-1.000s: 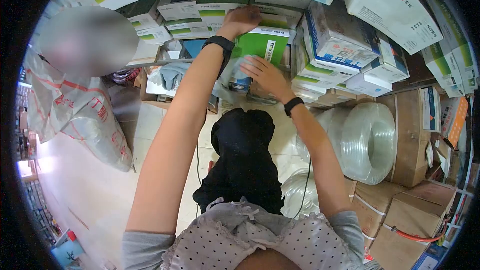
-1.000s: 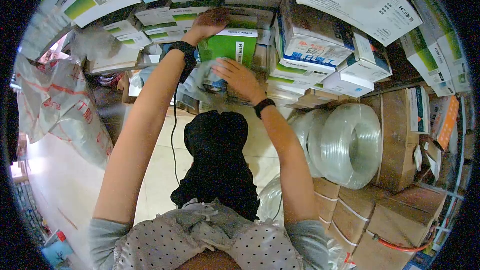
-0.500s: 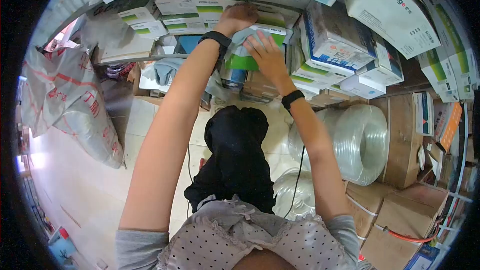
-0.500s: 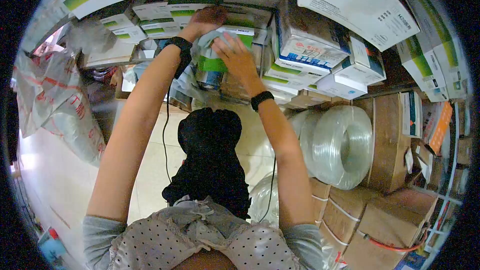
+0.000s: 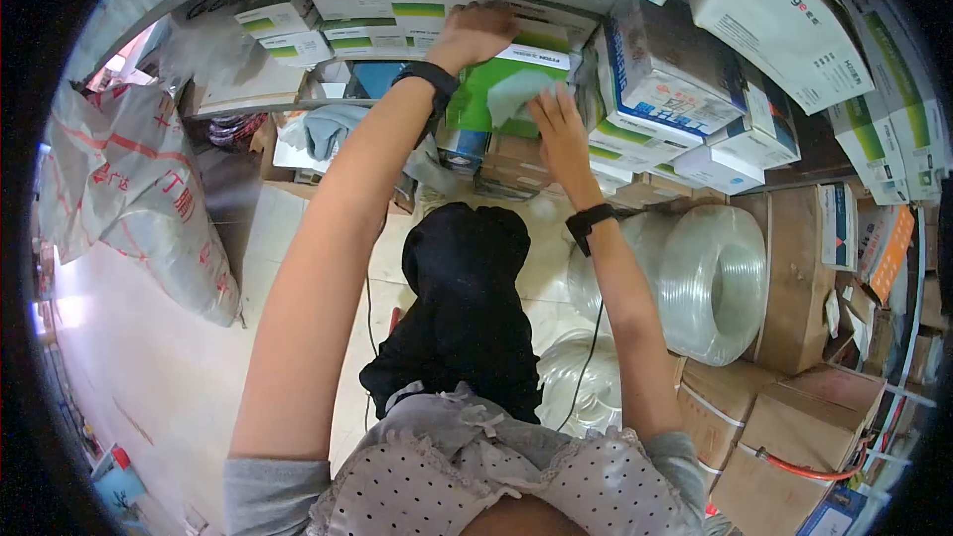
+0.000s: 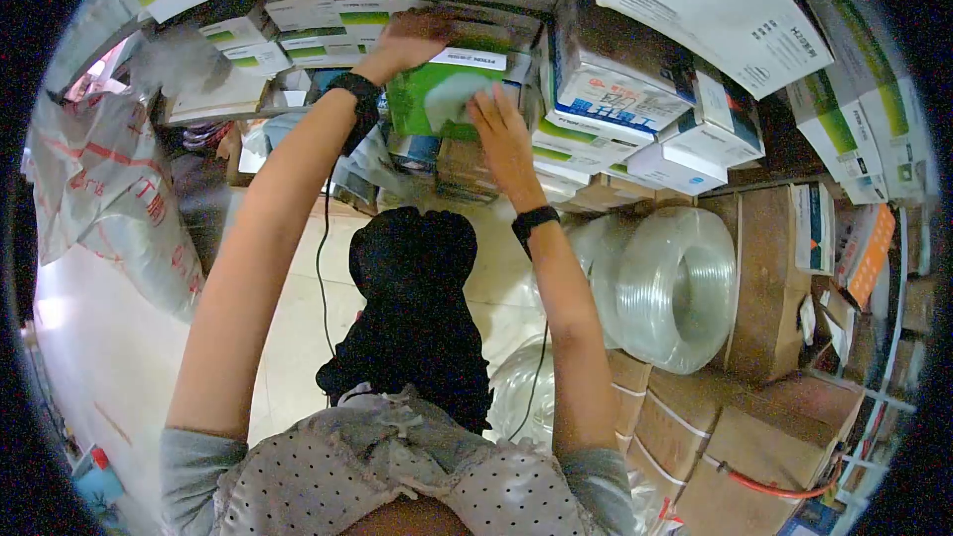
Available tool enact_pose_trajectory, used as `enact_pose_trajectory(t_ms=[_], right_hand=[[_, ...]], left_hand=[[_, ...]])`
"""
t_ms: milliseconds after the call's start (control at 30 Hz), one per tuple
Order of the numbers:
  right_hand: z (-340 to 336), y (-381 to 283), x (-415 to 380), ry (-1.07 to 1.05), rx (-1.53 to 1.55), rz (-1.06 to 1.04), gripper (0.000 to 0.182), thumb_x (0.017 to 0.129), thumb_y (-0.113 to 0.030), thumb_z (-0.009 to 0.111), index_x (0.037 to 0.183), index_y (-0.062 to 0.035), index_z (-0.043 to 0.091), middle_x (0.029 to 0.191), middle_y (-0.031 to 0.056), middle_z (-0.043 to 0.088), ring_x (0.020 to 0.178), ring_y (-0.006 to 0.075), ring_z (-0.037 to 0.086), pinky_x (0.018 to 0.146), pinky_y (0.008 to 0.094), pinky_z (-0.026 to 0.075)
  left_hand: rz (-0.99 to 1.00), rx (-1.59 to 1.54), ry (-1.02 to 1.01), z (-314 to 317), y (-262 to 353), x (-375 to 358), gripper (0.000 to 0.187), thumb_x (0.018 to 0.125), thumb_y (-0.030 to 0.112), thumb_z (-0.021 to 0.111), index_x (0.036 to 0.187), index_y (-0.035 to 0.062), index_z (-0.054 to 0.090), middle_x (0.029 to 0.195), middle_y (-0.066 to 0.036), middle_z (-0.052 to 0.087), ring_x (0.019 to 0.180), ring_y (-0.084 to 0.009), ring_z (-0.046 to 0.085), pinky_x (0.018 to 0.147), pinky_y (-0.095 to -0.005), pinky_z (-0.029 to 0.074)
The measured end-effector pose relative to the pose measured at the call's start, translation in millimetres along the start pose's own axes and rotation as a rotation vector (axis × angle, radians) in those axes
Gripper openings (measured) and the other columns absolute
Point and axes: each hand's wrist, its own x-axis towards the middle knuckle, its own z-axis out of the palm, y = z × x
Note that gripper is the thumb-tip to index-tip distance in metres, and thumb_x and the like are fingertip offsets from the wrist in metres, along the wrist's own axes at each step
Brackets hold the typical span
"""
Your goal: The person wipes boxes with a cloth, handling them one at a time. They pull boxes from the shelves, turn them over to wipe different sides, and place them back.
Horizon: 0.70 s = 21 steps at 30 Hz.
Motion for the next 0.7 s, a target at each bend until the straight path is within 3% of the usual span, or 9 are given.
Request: enact_pose_trajectory(t_ms=[100,200,300,400,500,600,700], right_hand=[[-22,-13,31,0.176,0.019,0.027,0.066,0.067,0.007,0.055,0.131,-0.009,0.045,0.139,0.0111,0.039,0.134,0.0351,0.028,0.109,0.0467,0.029],[-41,-26,53,0.218,0.06,0.132,0.067,0.066,0.008,0.055,0.13,-0.0097,0.047,0.137,0.0132,0.04,0.132,0.0371,0.03,0.108,0.0479,0.03],[-44,-21,62,0.247,0.207,0.184,0.061,0.067,0.006,0.053,0.126,-0.01,0.053,0.131,0.0154,0.047,0.126,0.039,0.037,0.105,0.047,0.034],[-48,-14,72,0.231,0.322,0.202,0.05,0.075,0.003,0.044,0.122,-0.0101,0.058,0.127,0.0191,0.051,0.125,0.0397,0.039,0.104,0.0429,0.033],[-49,-8,80,0.142,0.395,0.287,0.043,0.078,-0.002,0.042,0.116,-0.0086,0.062,0.125,0.0195,0.053,0.121,0.0394,0.044,0.103,0.042,0.034],[-52,-5,85,0.117,0.465,0.356,0.041,0.079,-0.005,0.042,0.114,-0.0084,0.063,0.129,0.0193,0.051,0.119,0.0385,0.045,0.103,0.0423,0.035],[-43,-4,83,0.204,0.453,0.335,0.036,0.081,-0.008,0.045,0.11,-0.0125,0.065,0.123,0.0192,0.055,0.115,0.0379,0.049,0.097,0.0434,0.041]], left_hand=[[0.016,-0.07,0.193,6,2,-16,0.037,0.084,0.038,0.048,0.109,0.0146,0.061,0.11,-0.015,0.063,0.105,-0.0321,0.058,0.092,-0.0461,0.041],[0.127,0.025,0.552,24,-3,-25,0.035,0.082,0.036,0.049,0.101,0.0099,0.062,0.107,-0.015,0.063,0.103,-0.0332,0.057,0.088,-0.0471,0.041],[0.016,0.062,0.364,22,-1,-24,0.038,0.081,0.036,0.05,0.101,0.0054,0.061,0.101,-0.016,0.063,0.099,-0.0337,0.056,0.086,-0.0477,0.041],[0.04,0.004,0.412,17,3,-32,0.043,0.08,0.037,0.051,0.103,0.0008,0.058,0.101,-0.017,0.061,0.095,-0.0334,0.057,0.088,-0.0468,0.04],[0.054,0.046,0.456,9,11,-45,0.049,0.085,0.046,0.051,0.088,-0.0022,0.06,0.095,-0.027,0.061,0.09,-0.0387,0.06,0.079,-0.0473,0.046],[0.107,0.003,0.376,11,3,-47,0.065,0.078,0.06,0.054,0.097,-0.0021,0.059,0.103,-0.027,0.058,0.098,-0.0401,0.056,0.086,-0.0496,0.042],[0.288,0.124,0.27,0,-3,-64,0.088,0.069,0.071,0.058,0.119,-0.0013,0.051,0.118,-0.023,0.051,0.112,-0.0411,0.047,0.096,-0.0501,0.034]])
